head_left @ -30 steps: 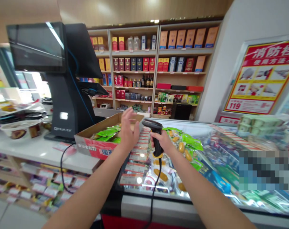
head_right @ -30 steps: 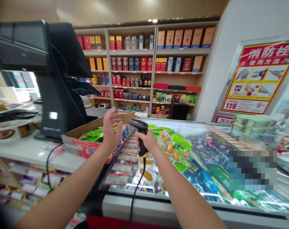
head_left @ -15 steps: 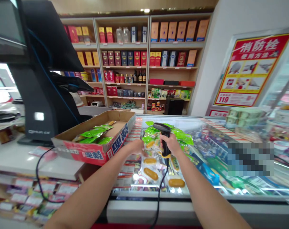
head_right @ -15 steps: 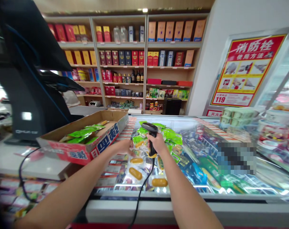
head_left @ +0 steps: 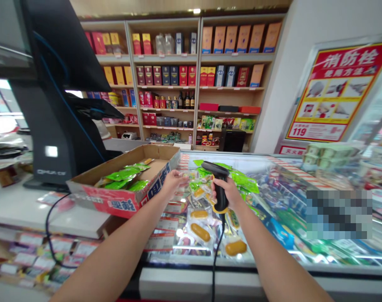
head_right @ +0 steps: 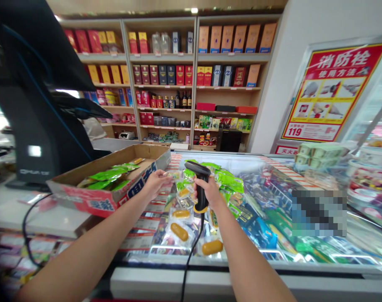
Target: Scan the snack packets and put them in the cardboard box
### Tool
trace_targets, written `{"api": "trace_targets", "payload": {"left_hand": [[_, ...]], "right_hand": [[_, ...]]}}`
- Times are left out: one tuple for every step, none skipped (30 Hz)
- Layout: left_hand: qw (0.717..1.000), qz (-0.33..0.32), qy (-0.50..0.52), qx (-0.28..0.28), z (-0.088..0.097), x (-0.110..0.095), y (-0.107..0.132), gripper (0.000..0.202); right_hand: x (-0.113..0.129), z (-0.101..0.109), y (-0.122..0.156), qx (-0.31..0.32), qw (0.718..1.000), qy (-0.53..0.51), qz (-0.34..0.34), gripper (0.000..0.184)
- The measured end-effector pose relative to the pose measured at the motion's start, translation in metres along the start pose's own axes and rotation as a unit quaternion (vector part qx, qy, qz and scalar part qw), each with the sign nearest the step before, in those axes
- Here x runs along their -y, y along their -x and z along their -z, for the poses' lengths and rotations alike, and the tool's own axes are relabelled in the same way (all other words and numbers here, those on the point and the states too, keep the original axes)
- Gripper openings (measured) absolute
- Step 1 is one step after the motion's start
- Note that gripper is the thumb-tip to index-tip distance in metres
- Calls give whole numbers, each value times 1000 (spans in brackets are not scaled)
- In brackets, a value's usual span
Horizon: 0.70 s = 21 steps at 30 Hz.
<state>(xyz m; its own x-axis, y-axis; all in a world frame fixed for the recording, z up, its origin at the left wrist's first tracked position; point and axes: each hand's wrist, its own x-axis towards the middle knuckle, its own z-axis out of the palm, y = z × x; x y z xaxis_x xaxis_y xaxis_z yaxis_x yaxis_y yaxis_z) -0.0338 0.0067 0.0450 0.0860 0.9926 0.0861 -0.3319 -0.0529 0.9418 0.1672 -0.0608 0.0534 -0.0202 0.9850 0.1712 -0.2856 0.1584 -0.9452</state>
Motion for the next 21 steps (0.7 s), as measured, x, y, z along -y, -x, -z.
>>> {"api": "trace_targets", "payload": {"left_hand": [[999,-13,45,-13,-1,-1,0,45],[996,-22,80,-18,-2,-2,0,43],[994,-25,105,-17,-2,-3,0,43],[992,-23,120,-15,-3,-2,1,42],[991,-18,129,-15,-4,-1,1,39],[991,-12,133,-18,-4,0,1,37],[990,-5,136,-24,-5,2,1,36],[990,2,140,-31,-5,4,1,36],[989,8,143,-36,-5,6,1,35],[989,12,145,-38,-5,8,1,36],[989,16,145,-36,-4,9,0,36],[989,19,145,-32,-4,10,0,36],[989,20,143,-28,-4,10,0,37],[989,19,142,-26,-4,11,0,38],[989,18,142,-25,-5,11,0,38],[989,16,143,-26,-5,11,0,39],[989,14,145,-28,-5,11,0,40],[989,13,146,-31,-6,11,0,40],[989,12,147,-33,-6,12,0,41],[988,12,147,-35,-7,12,0,41],[988,12,147,-35,-7,13,0,41]], "right_hand": [[-1,0,0,10,1000,-7,-6,28],[-1,0,0,19,1000,-11,-12,29],[-3,0,0,25,999,-13,-16,29],[-4,0,0,30,999,-15,-19,29],[-5,0,0,34,999,-17,-22,30],[-6,0,-1,37,999,-19,-25,30],[-7,0,-1,38,999,-21,-27,31],[-7,-1,-2,40,999,-21,-30,32],[-8,-1,-2,41,998,-21,-32,32],[-8,0,-2,42,998,-19,-34,33],[-8,0,-3,41,998,-17,-35,34],[-9,0,-3,42,998,-13,-37,35],[-9,0,-3,44,998,-9,-39,35],[-10,0,-3,48,998,-5,-40,36],[-10,0,-3,52,998,-1,-40,36],[-10,-1,-3,55,998,3,-39,36],[-10,-1,-3,57,998,6,-37,35],[-10,-2,-2,58,998,9,-35,35],[-10,-3,-1,57,998,12,-35,34],[-9,-3,-1,55,998,15,-36,33],[-9,-4,0,54,998,17,-38,32]]}}
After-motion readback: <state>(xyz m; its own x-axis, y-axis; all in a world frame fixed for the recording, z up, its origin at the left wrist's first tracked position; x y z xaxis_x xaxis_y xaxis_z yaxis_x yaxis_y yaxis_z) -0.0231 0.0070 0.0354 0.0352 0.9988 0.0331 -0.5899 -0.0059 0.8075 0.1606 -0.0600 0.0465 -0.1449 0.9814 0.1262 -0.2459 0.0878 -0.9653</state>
